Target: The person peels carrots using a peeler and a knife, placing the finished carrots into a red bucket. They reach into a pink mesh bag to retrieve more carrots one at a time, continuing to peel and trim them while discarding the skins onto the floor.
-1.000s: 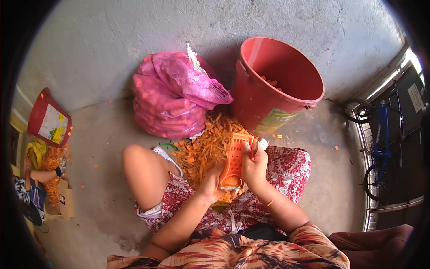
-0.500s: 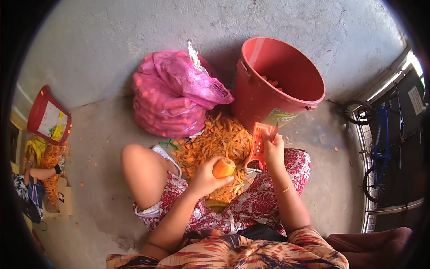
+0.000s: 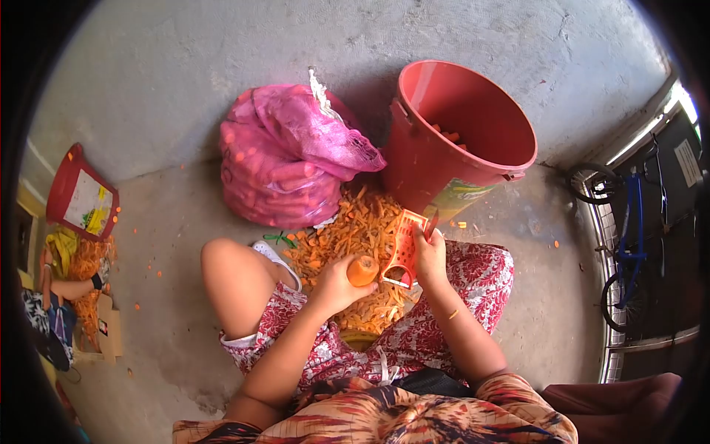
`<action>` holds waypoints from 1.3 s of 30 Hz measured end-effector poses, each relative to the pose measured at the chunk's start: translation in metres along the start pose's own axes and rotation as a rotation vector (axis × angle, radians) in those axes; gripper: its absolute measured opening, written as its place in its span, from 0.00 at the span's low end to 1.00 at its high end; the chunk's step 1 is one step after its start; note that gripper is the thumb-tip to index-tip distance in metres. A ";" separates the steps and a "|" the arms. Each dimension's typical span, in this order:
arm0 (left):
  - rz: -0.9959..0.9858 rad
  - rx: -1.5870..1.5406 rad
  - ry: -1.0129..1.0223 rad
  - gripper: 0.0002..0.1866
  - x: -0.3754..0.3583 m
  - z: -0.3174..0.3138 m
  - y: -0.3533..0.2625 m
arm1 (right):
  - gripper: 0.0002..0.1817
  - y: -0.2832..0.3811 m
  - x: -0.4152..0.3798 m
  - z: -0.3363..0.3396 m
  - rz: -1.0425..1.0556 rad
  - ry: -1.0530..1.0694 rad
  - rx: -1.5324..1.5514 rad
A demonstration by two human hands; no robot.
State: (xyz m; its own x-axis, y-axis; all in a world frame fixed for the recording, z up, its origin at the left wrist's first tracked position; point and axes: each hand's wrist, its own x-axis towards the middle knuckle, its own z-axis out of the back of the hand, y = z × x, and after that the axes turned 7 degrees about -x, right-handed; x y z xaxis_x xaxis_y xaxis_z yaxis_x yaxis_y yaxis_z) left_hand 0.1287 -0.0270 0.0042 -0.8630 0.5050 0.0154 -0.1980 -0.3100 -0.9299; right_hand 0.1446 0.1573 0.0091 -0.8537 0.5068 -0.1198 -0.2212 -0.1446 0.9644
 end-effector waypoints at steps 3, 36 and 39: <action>0.053 0.075 -0.085 0.27 0.005 0.004 0.008 | 0.10 -0.032 0.002 0.003 0.142 0.143 -0.390; -0.118 0.395 -0.104 0.27 0.005 -0.008 0.034 | 0.13 -0.056 -0.019 -0.021 0.153 0.728 -0.616; -0.110 0.397 -0.076 0.27 0.005 -0.005 0.028 | 0.14 -0.048 -0.024 -0.023 0.106 0.706 -0.633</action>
State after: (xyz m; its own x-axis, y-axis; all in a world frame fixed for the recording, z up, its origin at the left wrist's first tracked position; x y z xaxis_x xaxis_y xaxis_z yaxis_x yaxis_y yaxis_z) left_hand 0.1213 -0.0294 -0.0239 -0.8555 0.4963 0.1477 -0.4419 -0.5512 -0.7077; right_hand 0.1647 0.1322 -0.0403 -0.9256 -0.1359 -0.3533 -0.1636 -0.6982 0.6970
